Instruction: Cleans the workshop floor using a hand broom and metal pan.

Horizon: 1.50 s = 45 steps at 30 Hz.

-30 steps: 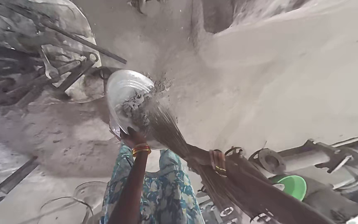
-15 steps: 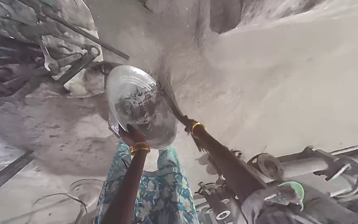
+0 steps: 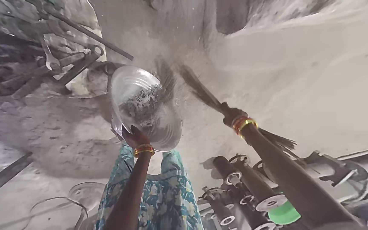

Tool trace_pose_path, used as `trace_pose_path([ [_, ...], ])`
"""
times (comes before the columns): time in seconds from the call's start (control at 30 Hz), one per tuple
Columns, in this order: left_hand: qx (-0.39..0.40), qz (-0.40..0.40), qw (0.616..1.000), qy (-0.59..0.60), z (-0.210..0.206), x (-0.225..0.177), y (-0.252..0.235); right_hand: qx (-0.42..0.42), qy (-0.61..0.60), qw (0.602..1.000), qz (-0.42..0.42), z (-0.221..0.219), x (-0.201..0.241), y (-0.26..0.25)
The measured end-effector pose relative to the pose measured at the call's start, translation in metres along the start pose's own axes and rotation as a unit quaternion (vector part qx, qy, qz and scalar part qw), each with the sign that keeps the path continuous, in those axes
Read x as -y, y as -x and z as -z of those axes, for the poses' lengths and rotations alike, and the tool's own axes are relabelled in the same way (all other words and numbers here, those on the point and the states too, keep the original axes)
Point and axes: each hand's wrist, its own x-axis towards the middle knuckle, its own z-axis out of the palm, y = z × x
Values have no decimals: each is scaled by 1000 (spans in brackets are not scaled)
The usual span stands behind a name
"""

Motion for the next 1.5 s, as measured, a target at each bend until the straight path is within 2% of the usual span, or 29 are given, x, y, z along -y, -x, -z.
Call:
trace_pose_path([
  [0.07, 1, 4, 1000, 0, 0, -1, 0, -28, -54, 998, -26, 14, 12, -33],
  [0.13, -2, -2, 1000, 9, -1, 1, -1, -8, -87, 996, -15, 4, 38, -45],
  [0.27, -5, -9, 1000, 20, -3, 7, -4, 130, -65, 985, 94, -73, 83, -26],
  [0.33, 2, -5, 1000, 24, -2, 5, -3, 173, -35, 979, 102, -96, 80, -4],
  [0.5, 20, -17, 999, 22, 4, 0, -4, 220, 38, 969, 104, -91, 43, 60],
  [0.57, 34, -26, 999, 28, 9, 2, -7, 226, 18, 970, 92, -84, 27, 82],
  [0.67, 27, 17, 997, 66, 42, 28, -34, 156, -89, 980, 80, -99, -10, 83],
  [0.77, 18, 90, 995, -43, 97, 79, -85, 86, -147, 985, 35, -107, -40, 72],
  [0.87, 21, 98, 991, -84, 112, 105, -110, 41, -183, 982, -20, -104, -35, 39],
  [0.93, 22, 78, 992, -92, 112, 109, -117, -10, -209, 978, 21, -99, -18, 15],
  [1.03, 42, 73, 980, -181, 125, 109, -144, -76, -179, 970, 148, -76, 39, -25],
  [1.13, 56, 69, 954, -285, 131, 99, -158, -33, -28, 974, 222, -37, 120, -69],
  [1.2, 31, 87, 943, -321, 123, 84, -145, 3, 24, 974, 225, -21, 159, -83],
  [1.23, 53, 114, 932, -339, 122, 70, -137, 24, 28, 977, 209, -17, 170, -82],
  [1.3, 46, 116, 934, -335, 122, 79, -144, 40, 19, 981, 188, -24, 171, -83],
  [1.37, 27, 94, 938, -334, 122, 99, -160, 36, -40, 986, 157, -46, 152, -84],
  [1.47, 49, 99, 934, -339, 123, 90, -153, 35, -164, 983, 73, -89, 110, -85],
  [1.5, 54, 100, 934, -338, 124, 86, -150, 34, -172, 983, 56, -103, 97, -87],
])
